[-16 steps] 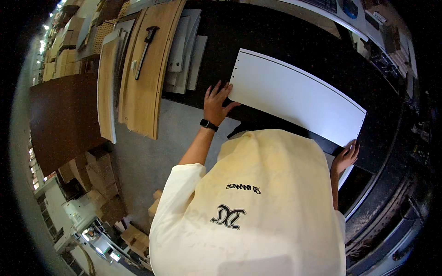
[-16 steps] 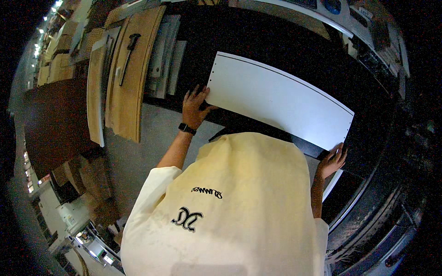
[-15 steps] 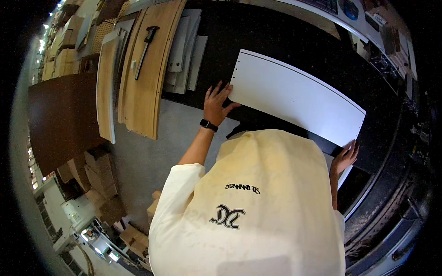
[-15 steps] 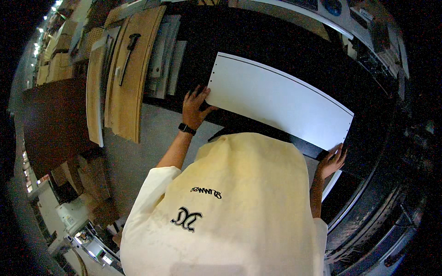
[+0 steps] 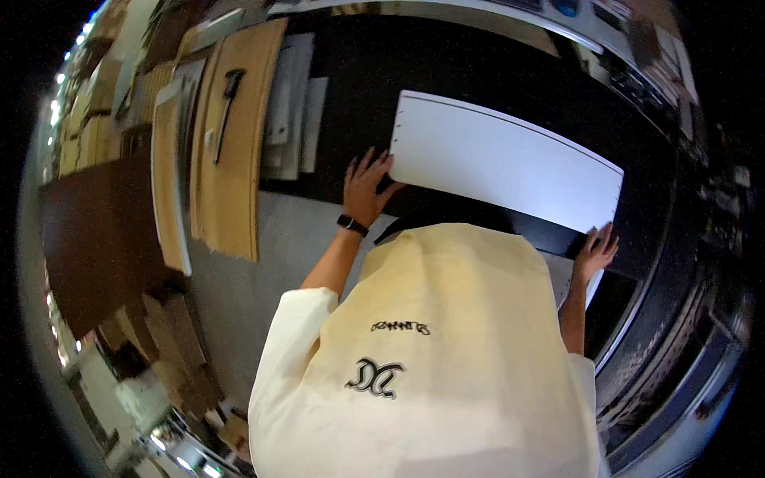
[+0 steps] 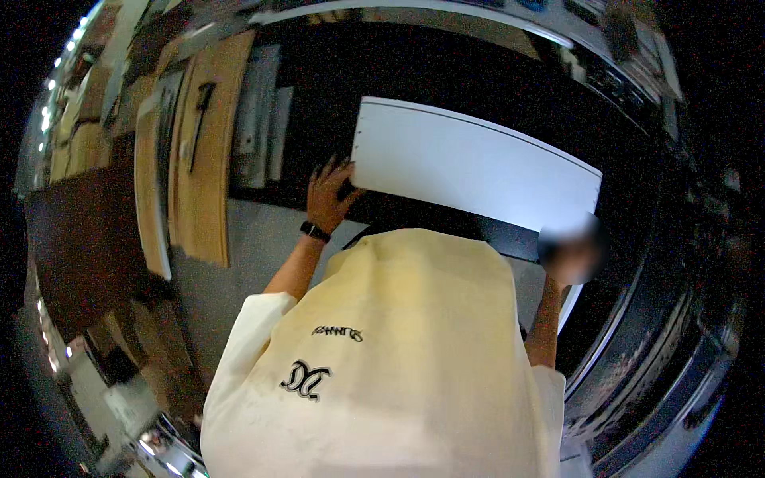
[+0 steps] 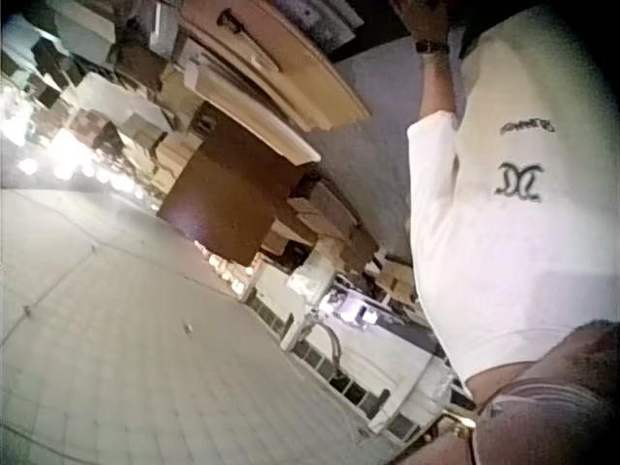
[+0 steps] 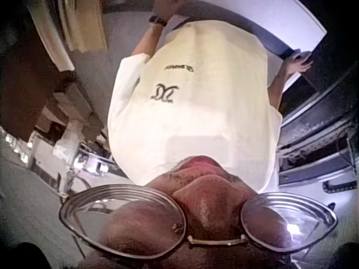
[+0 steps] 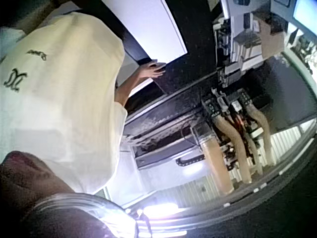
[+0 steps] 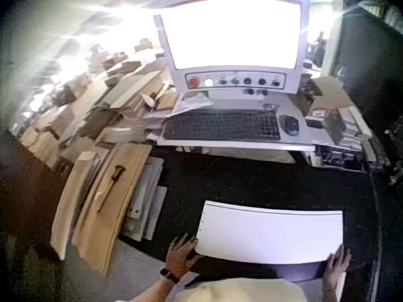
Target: The person operates a wood processing machine by using a computer interface, measures wood panels with a digital caliper, and moves the panels through the machinery.
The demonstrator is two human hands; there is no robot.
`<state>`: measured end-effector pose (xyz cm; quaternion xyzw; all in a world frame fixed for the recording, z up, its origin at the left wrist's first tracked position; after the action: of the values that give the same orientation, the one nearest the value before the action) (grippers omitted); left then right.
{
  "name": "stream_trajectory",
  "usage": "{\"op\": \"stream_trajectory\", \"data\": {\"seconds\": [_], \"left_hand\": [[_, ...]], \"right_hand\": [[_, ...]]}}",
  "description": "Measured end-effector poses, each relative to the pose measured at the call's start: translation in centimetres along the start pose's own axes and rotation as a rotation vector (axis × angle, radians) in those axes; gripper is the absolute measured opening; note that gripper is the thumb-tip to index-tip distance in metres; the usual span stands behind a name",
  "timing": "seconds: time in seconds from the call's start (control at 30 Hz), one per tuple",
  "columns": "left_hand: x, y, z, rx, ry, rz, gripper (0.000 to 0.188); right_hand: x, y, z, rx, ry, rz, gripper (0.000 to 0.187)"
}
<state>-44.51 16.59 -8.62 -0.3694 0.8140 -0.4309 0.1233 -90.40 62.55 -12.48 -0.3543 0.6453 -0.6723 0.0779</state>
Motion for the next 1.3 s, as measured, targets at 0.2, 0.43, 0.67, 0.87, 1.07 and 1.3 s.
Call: {"op": "stream_trajectory", "data": {"seconds": [0.2,0.43,0.67,0.87,1.07,1.3], "left_hand": [[-1.5,0.4,-2.4,-0.138,0.01,-0.026,0.07],[-2.1,3.5,-0.5,0.013,0.117,-0.045,0.069],[0.6,3.3,-1.2,0.089,0.027,0.048,0.069],[-0.2,3.1,-1.2,0.052,0.012,-0.011,0.071],[0.5,2.2,-2.0,-0.036,0.021,-0.013,0.065],[3.6,3.2,-6.0,0.047,0.157,0.065,0.069]], "right_hand": [[1.7,-2.3,2.6,-0.001,0.093,-0.04,0.048],[2.2,-3.9,4.6,0.036,0.186,-0.019,0.047],[-0.5,-1.8,2.4,0.201,0.345,-0.13,0.078],[-0.1,-0.6,1.8,0.186,0.328,-0.128,0.067],[-0.5,1.0,0.3,0.242,0.422,0.001,0.076],[-1.2,-2.5,10.2,0.202,0.562,0.068,0.111]]}}
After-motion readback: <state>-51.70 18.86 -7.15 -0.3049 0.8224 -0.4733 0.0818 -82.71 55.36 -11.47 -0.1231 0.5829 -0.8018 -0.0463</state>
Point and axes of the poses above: each hand's wrist, its own x-axis towards the middle knuckle, its own y-axis out of the palm, z = x × y, the point moved 6 cm from there along x, towards the middle knuckle, and after that the axes turned 9 degrees about -x, right-handed, at the moved point
